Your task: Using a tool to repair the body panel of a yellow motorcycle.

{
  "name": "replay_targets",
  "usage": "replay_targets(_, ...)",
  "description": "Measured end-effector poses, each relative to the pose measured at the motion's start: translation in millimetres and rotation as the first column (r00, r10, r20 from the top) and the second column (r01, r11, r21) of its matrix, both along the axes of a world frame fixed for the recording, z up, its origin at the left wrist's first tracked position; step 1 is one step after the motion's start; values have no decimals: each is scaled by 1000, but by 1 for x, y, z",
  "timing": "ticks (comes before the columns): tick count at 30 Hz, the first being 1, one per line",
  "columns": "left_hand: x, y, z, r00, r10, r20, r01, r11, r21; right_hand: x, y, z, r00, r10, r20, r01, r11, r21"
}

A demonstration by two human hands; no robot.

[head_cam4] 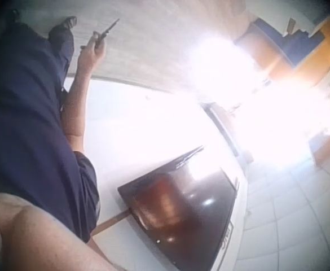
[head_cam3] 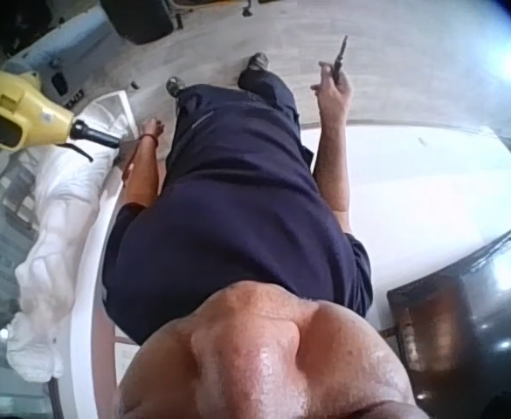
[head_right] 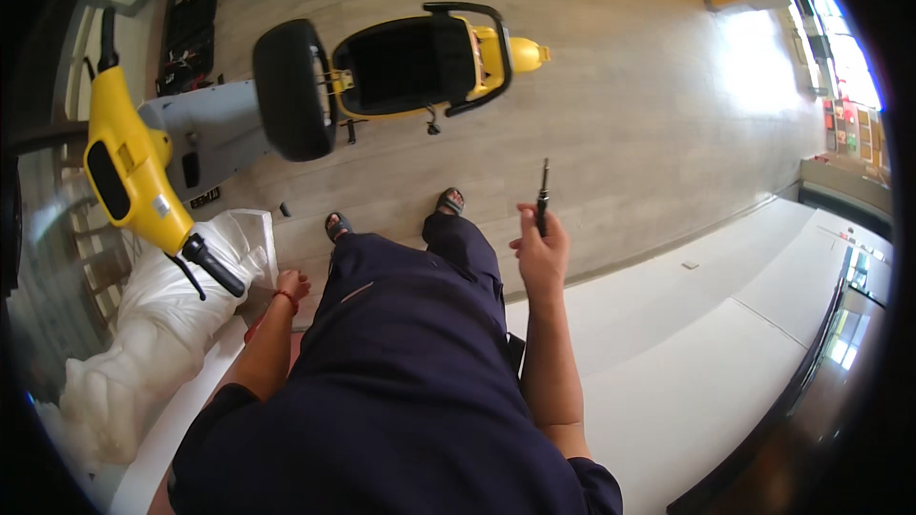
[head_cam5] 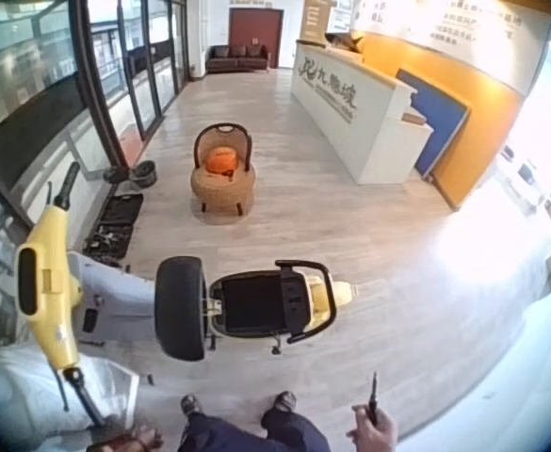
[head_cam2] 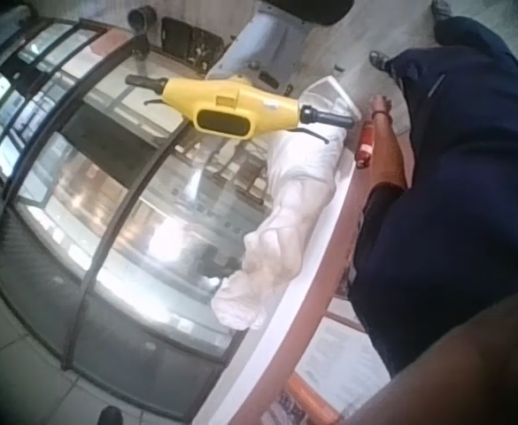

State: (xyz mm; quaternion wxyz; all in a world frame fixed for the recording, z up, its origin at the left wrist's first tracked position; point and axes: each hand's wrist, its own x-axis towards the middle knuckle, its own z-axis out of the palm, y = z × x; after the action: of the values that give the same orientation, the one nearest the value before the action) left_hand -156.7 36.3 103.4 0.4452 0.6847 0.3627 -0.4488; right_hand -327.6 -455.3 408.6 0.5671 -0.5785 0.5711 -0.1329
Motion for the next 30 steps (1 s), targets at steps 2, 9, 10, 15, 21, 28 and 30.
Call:
replay_targets(2, -19, -63, 10, 998, -62, -18, 62, 998, -6, -33, -42, 8, 997, -83, -1, 83, 996, -44)
replay_targets(9, 22, -311, 68, 638, -694, 334, 708, 699, 98, -109, -129, 12, 969, -231, 85, 234, 972, -32)
replay_targets(10, 28, -343, 80, 552, -731, 401, 759, 640, 121, -116, -136, 10, 962, -259, 89, 261, 965, -14)
replay_targets(15, 49, -482, 107, 222, -730, 646, 789, 524, 321, -141, -160, -14, 935, -347, 74, 343, 937, 63)
replay_targets(21, 63, -628, 90, 126, -702, 701, 649, 593, 477, -162, -253, -27, 896, -445, 13, 443, 894, 70)
replay_targets(28, 76, -707, 68, 491, -765, 417, 488, 638, 595, -150, -402, -6, 914, -403, 36, 404, 915, -13)
replay_targets(30, 88, -717, 66, 553, -780, 294, 493, 591, 638, -148, -441, -7, 913, -403, 68, 406, 913, -39)
